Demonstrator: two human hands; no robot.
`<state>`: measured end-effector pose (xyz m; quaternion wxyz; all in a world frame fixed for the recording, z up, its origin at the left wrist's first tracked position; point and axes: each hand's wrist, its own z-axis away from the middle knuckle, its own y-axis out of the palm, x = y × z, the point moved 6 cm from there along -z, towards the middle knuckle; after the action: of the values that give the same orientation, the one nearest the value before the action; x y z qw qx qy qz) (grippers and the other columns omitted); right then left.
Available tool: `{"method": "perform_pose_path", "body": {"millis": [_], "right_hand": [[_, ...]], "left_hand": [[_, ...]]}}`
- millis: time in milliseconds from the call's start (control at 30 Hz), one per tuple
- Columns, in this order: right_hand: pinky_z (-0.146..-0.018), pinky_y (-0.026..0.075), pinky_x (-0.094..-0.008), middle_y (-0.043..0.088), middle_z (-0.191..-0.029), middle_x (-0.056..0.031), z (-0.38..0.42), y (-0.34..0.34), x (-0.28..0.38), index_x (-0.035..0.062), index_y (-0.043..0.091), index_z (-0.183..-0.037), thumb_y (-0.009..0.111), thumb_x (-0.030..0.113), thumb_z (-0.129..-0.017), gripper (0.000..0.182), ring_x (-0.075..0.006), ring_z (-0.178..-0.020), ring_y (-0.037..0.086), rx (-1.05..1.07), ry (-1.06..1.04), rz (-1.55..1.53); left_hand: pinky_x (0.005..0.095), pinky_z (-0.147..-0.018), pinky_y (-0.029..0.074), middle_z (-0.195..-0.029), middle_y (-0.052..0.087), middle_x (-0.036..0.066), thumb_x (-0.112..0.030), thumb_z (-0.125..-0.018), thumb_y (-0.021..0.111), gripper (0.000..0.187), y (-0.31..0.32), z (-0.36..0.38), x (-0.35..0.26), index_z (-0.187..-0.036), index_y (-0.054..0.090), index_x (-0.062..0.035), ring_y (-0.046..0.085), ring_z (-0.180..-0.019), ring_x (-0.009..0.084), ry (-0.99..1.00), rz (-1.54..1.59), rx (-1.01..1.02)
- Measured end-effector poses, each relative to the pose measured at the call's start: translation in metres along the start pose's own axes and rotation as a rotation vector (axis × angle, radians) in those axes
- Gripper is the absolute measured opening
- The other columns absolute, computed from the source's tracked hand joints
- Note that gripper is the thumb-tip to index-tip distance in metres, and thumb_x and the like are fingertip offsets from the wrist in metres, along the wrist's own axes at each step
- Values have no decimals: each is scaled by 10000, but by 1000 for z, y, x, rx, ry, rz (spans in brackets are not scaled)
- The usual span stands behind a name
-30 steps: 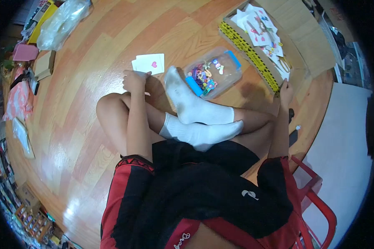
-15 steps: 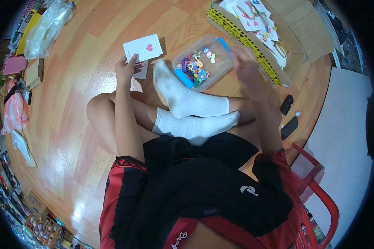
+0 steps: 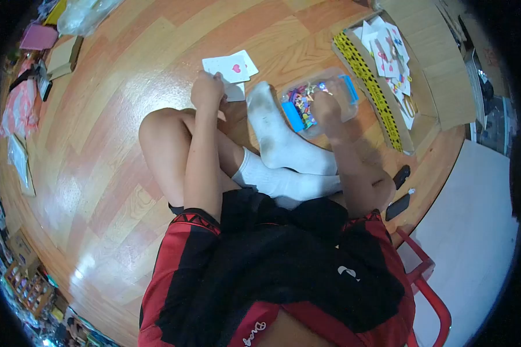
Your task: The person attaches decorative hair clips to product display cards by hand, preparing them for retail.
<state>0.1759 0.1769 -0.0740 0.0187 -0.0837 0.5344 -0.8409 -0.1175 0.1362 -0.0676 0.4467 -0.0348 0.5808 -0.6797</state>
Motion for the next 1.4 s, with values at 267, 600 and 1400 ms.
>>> {"method": "perform_pose_path", "body": {"millis": [267,600,1400], "right_hand": [[-721,411,-395,564,-780,-200,8,-25,4,0,528,-864,593,193,-676,276,-362,-786,528,-150,61,-37],[-544,422,-177,548,-649,-56,87,-87,16,-4,520,-842,581,81,-723,159,-88,-610,536,-255,-73,-1210],[-529,501,-245,529,-783,-186,83,-70,106,-7,271,-1076,566,-65,-688,491,-197,-627,585,-276,-162,-1512]], "left_hand": [[251,-393,438,-560,571,140,-176,-840,402,249,-8,12,-32,-940,453,47,569,-444,179,117,853,269],[242,-540,481,-738,588,166,-215,-826,471,270,-24,46,-67,-919,474,38,600,-642,198,140,1227,535],[170,-467,406,-680,596,50,-130,-730,609,172,-18,88,-94,-803,604,25,503,-560,42,414,1252,557]]}}
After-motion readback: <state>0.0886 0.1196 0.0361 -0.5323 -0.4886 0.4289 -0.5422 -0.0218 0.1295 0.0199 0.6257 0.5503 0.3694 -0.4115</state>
